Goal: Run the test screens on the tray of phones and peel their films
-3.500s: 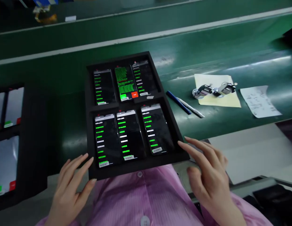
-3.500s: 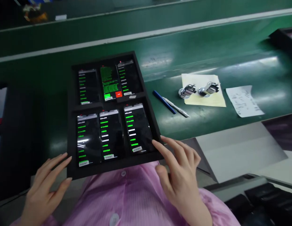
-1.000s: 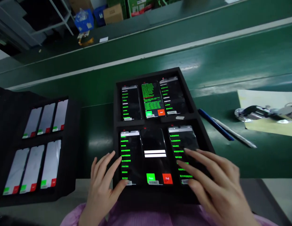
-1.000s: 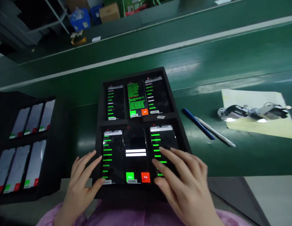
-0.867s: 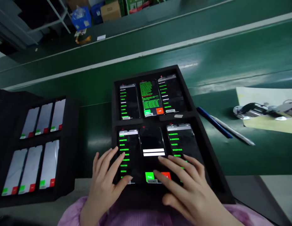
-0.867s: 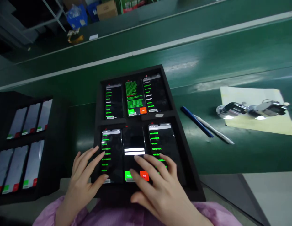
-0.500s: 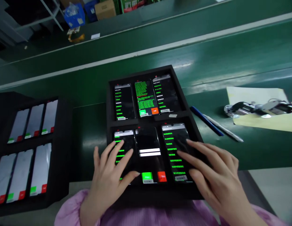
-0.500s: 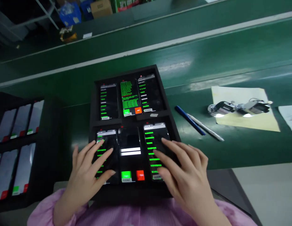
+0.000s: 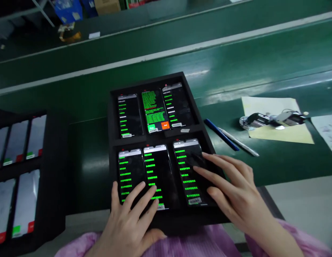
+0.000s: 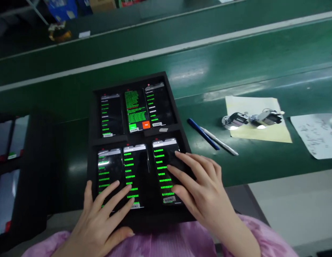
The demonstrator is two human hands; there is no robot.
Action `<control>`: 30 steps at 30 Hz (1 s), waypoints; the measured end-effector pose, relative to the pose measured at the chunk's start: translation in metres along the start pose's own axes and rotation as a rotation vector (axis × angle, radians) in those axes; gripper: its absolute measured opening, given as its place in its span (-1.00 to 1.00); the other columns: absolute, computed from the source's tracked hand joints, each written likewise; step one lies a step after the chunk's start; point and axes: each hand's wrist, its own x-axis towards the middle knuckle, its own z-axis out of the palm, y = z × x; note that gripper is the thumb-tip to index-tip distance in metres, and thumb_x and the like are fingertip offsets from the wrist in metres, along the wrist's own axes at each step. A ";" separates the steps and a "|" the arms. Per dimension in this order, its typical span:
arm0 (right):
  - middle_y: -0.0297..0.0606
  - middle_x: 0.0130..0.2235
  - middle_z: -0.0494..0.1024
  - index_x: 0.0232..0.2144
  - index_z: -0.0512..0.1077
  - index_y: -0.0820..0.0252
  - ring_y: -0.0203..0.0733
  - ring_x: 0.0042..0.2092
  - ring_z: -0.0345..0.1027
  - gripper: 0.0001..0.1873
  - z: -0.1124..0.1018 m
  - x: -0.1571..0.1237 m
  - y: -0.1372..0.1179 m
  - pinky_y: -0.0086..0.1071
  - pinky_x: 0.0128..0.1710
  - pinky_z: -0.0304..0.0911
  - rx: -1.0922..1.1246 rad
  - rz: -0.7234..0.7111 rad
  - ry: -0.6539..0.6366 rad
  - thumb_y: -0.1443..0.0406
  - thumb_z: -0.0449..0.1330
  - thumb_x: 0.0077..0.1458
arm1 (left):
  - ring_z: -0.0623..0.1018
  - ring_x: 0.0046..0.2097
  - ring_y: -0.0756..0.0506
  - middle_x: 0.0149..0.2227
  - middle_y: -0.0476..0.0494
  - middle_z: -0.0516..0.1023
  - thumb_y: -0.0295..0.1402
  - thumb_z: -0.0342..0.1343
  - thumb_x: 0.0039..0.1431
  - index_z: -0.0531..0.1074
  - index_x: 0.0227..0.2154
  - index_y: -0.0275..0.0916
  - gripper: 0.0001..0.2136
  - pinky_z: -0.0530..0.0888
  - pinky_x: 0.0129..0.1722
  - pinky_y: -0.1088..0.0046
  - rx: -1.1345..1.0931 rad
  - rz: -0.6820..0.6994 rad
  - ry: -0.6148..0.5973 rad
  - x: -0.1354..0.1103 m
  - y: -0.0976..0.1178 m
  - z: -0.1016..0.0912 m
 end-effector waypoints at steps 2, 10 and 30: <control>0.01 0.25 0.46 0.12 0.52 0.14 0.17 0.22 0.32 -0.64 -0.003 0.020 0.008 0.05 0.11 0.20 -0.028 -0.042 0.018 0.19 0.02 0.48 | 0.40 0.31 -0.23 0.22 -0.13 0.58 -0.06 -0.05 0.54 0.59 0.07 -0.14 -0.61 -0.27 0.53 -0.09 0.031 -0.014 -0.004 0.014 -0.019 -0.008; -0.11 0.26 0.49 0.09 0.57 0.03 0.16 0.22 0.31 -0.56 0.007 0.084 0.025 0.08 0.11 0.22 0.005 0.030 0.006 0.12 -0.07 0.51 | 0.28 0.41 -0.48 0.40 -0.32 0.35 0.01 0.15 0.41 0.44 0.28 -0.03 -0.52 0.01 0.26 -0.72 0.154 -0.156 -0.100 0.119 -0.101 -0.006; 0.09 0.26 0.45 0.16 0.52 0.19 0.18 0.22 0.29 -0.54 0.013 -0.006 0.001 0.06 0.14 0.14 -0.094 -0.091 -0.042 0.09 -0.02 0.50 | 0.39 0.27 -0.28 0.27 -0.21 0.52 -0.09 -0.01 0.52 0.54 0.18 -0.14 -0.61 -0.30 0.51 -0.05 0.135 -0.096 0.007 0.024 -0.021 0.001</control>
